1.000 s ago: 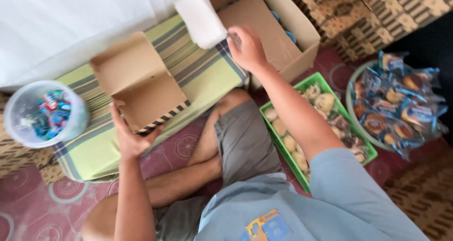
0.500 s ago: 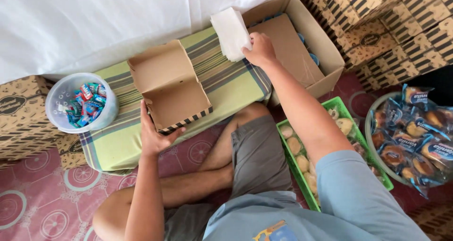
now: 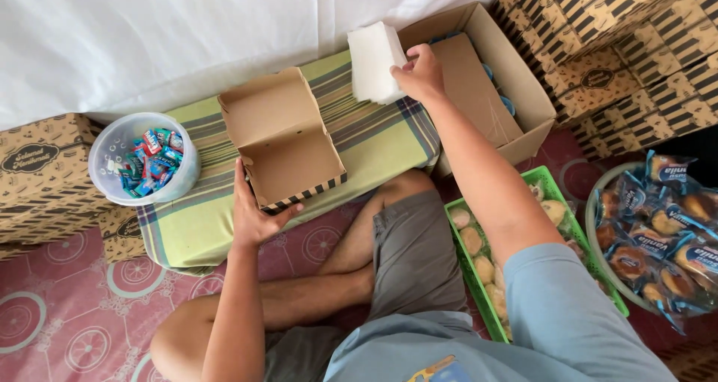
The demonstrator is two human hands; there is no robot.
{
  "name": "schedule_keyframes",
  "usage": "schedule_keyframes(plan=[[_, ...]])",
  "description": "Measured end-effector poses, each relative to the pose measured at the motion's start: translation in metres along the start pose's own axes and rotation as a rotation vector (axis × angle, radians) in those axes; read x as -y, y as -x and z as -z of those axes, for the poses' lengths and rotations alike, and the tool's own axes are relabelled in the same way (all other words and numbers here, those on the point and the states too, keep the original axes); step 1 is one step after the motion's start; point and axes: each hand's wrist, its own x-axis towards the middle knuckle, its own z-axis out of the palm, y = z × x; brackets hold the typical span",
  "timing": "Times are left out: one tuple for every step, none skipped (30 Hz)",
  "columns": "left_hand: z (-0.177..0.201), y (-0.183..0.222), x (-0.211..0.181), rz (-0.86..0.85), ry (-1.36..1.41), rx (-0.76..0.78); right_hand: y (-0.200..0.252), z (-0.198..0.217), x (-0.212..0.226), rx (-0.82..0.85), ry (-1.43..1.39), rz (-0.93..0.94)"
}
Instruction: Assembling cardboard snack boxes by folding them and filling them with paper liners and snack packets.
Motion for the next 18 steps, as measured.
schedule_keyframes(plan=[[0.000, 0.001, 0.001, 0.027, -0.017, 0.004, 0.000, 0.001, 0.003, -0.001, -0.004, -0.007], [0.000, 0.001, 0.001, 0.027, -0.018, 0.001, -0.001, 0.001, 0.002, 0.001, -0.004, -0.005], [0.000, 0.001, 0.001, 0.039, -0.020, 0.004, -0.002, 0.000, 0.001, 0.014, 0.039, 0.011], [0.000, 0.002, 0.002, 0.051, -0.022, 0.006, -0.004, 0.000, 0.000, 0.029, 0.083, 0.027], [0.000, 0.002, 0.002, 0.052, -0.023, 0.003, -0.001, -0.003, 0.002, 0.030, 0.083, 0.030], [-0.001, 0.002, 0.002, 0.028, -0.012, 0.001, 0.001, -0.005, 0.004, -0.014, 0.158, 0.130], [-0.001, 0.001, 0.003, 0.003, 0.000, -0.001, 0.004, -0.007, 0.005, -0.058, 0.232, 0.230], [-0.002, 0.002, 0.004, 0.003, -0.001, -0.003, 0.001, -0.012, 0.003, -0.058, 0.231, 0.232], [-0.002, 0.003, 0.006, 0.012, -0.026, -0.002, -0.002, -0.017, 0.001, -0.054, 0.331, 0.239], [-0.002, 0.004, 0.008, 0.022, -0.051, -0.001, -0.004, -0.023, -0.001, -0.050, 0.430, 0.244], [-0.004, 0.004, 0.012, 0.023, -0.053, -0.002, -0.003, -0.024, 0.000, -0.049, 0.428, 0.245], [-0.006, 0.003, 0.017, 0.074, -0.006, 0.001, -0.003, -0.024, 0.001, 0.003, 0.382, 0.169], [-0.008, 0.002, 0.021, 0.125, 0.041, 0.004, -0.003, -0.024, 0.003, 0.053, 0.336, 0.092], [-0.008, 0.003, 0.022, 0.125, 0.040, 0.002, -0.011, -0.028, -0.006, 0.054, 0.336, 0.094], [-0.009, 0.003, 0.022, 0.140, 0.043, -0.008, -0.019, -0.033, -0.015, 0.063, 0.303, 0.088], [-0.011, 0.004, 0.022, 0.155, 0.047, -0.018, -0.027, -0.037, -0.024, 0.073, 0.270, 0.080], [-0.011, 0.004, 0.022, 0.156, 0.047, -0.019, -0.030, -0.037, -0.026, 0.074, 0.271, 0.081], [-0.011, 0.004, 0.022, 0.156, 0.046, -0.021, -0.033, -0.036, -0.028, 0.051, 0.222, 0.019]])
